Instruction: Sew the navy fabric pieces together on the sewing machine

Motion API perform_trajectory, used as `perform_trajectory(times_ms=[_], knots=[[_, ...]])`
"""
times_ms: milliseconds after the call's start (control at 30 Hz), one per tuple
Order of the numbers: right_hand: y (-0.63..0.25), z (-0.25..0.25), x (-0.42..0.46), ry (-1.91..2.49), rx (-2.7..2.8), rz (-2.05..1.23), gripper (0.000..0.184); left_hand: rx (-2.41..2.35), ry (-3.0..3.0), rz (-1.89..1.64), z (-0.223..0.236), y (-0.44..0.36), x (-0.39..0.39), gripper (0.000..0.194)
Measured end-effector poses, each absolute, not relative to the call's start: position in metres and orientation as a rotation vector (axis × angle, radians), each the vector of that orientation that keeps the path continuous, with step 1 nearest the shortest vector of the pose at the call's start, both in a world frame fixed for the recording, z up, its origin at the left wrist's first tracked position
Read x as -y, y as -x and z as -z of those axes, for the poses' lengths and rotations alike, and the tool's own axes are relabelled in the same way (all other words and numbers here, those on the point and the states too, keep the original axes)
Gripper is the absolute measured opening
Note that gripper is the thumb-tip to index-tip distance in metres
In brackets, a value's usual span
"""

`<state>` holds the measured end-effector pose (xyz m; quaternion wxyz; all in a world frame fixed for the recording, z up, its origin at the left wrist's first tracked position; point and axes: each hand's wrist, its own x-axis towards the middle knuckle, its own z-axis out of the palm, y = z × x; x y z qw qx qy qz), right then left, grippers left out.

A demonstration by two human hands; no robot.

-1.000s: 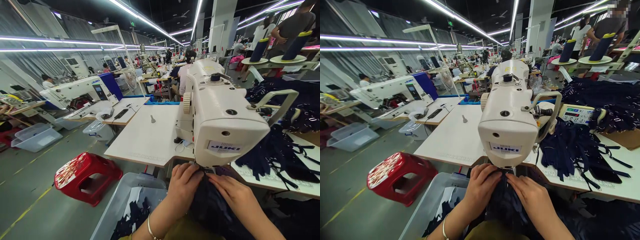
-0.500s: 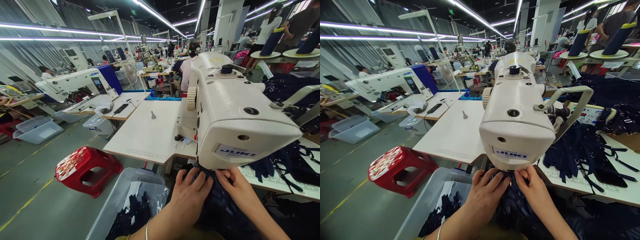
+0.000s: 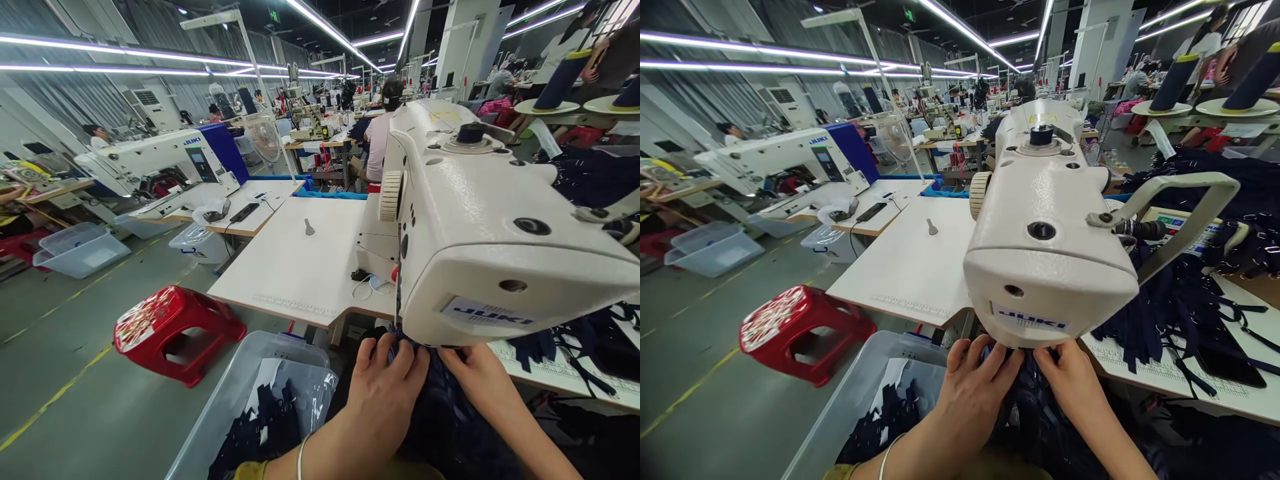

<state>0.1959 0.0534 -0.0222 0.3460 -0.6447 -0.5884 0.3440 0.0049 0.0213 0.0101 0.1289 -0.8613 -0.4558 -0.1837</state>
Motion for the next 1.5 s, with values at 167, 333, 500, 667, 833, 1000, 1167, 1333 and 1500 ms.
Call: perform_trajectory(times_ms=[167, 333, 500, 667, 833, 1000, 1167, 1333, 1500], knots=[[-0.195, 0.020, -0.053, 1.679, 1.537, -0.859, 0.020, 1.322, 2.515, 0.499, -0.010, -0.006, -0.022, 0.039], [-0.195, 0.019, -0.055, 1.641, 1.548, -0.815, 0.020, 1.318, 2.488, 0.476, -0.011, -0.007, -0.023, 0.039], [-0.199, 0.027, -0.060, 1.593, 1.605, -0.788, 0.019, 1.293, 2.449, 0.512, -0.010, -0.009, -0.022, 0.036], [-0.200, 0.026, -0.061, 1.593, 1.627, -0.774, 0.019, 1.264, 2.444, 0.515, -0.007, -0.008, -0.021, 0.037], [-0.198, 0.021, -0.060, 1.630, 1.604, -0.774, 0.018, 1.254, 2.486, 0.533, -0.003, -0.006, -0.021, 0.038], [-0.198, 0.026, -0.060, 1.645, 1.578, -0.783, 0.018, 1.274, 2.436, 0.556, -0.003, -0.011, -0.022, 0.035], [-0.199, 0.029, -0.059, 1.626, 1.572, -0.756, 0.016, 1.303, 2.397, 0.527, -0.006, -0.016, -0.020, 0.032], [-0.201, 0.031, -0.060, 1.595, 1.598, -0.772, 0.017, 1.315, 2.375, 0.526, -0.005, -0.019, -0.019, 0.031], [-0.200, 0.032, -0.058, 1.596, 1.594, -0.784, 0.018, 1.311, 2.364, 0.550, -0.004, -0.018, -0.016, 0.031]])
